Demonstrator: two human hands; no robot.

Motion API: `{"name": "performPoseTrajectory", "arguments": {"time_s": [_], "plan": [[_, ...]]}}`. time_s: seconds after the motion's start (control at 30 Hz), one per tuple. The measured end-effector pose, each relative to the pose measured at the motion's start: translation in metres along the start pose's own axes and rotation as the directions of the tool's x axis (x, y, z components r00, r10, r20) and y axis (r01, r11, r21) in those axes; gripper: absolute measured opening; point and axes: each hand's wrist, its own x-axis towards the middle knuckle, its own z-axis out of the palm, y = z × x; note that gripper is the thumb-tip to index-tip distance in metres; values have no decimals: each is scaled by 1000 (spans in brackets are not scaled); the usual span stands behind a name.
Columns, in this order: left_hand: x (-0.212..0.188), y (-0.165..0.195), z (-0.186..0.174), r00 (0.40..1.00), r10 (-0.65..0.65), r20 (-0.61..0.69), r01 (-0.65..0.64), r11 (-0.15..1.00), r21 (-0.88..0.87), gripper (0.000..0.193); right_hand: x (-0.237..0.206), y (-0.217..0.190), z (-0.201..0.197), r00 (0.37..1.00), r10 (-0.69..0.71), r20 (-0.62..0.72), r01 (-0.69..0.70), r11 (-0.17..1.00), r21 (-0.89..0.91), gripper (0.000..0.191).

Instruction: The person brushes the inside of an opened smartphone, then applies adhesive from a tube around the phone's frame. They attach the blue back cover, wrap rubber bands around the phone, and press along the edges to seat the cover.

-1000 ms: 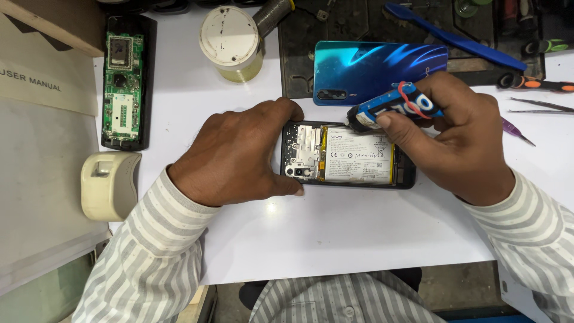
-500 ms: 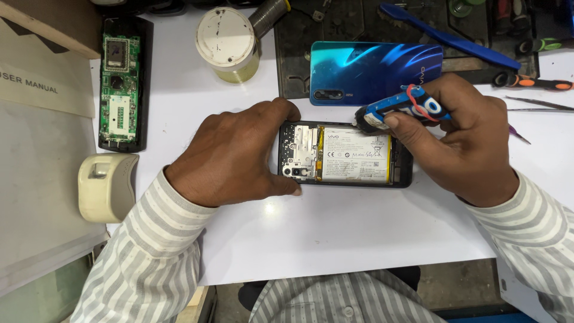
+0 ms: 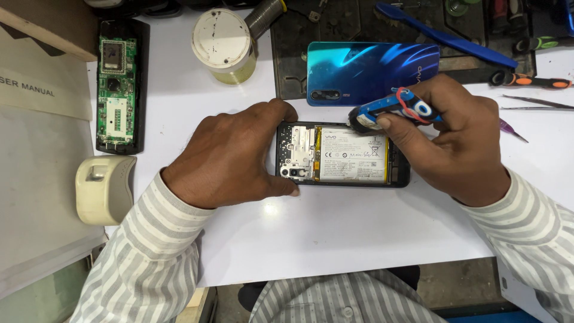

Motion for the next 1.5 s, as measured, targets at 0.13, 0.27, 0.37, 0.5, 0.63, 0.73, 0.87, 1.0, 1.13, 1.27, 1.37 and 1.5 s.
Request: {"name": "performPoseTrajectory", "arguments": {"time_s": [0.13, 0.27, 0.37, 0.5, 0.63, 0.73, 0.87, 1.0, 1.13, 1.27, 1.37, 1.5], "plan": [[-1, -2, 0, 996, 71, -55, -71, 997, 3, 85, 0, -1, -3, 1000, 31, -6, -31, 998, -50, 23], [0, -2, 1, 999, 42, -31, -42, 999, 2, 84, -2, -1, -6, 998, 54, -34, -56, 996, -65, 22], [0, -1, 0, 999, 26, -19, -26, 1000, 3, 83, -3, -1, -8, 997, 66, -44, -70, 992, -101, 23], [0, 0, 0, 998, 47, -33, -47, 999, 11, 83, -7, 1, -13, 994, 101, -53, -106, 988, -109, 22], [0, 1, 0, 999, 32, -28, -32, 999, 16, 83, -10, 5, -19, 994, 94, -51, -100, 987, -129, 23], [0, 2, 1, 999, 40, -35, -40, 999, 15, 83, -11, 7, -17, 995, 79, -56, -84, 992, -90, 24], [0, 3, 0, 999, 26, -23, -25, 1000, 12, 82, -12, 7, -14, 994, 91, -59, -95, 993, -70, 23], [1, 3, 1, 1000, 20, -21, -20, 1000, 9, 81, -11, 5, -17, 995, 88, -50, -93, 990, -109, 24], [1, 2, 1, 999, 37, -31, -36, 999, 9, 82, -9, 4, -20, 995, 92, -40, -96, 991, -96, 23], [2, 3, 0, 1000, 8, -10, -8, 1000, 9, 82, -8, 4, -14, 996, 69, -48, -74, 991, -109, 22], [2, 5, 0, 1000, 4, -8, -4, 1000, 8, 82, -5, 6, -10, 1000, 30, 7, -29, 999, -43, 20], [3, 6, 0, 1000, 9, -12, -9, 1000, 12, 82, -3, 6, -7, 1000, 23, 6, -23, 999, -38, 21]]}}
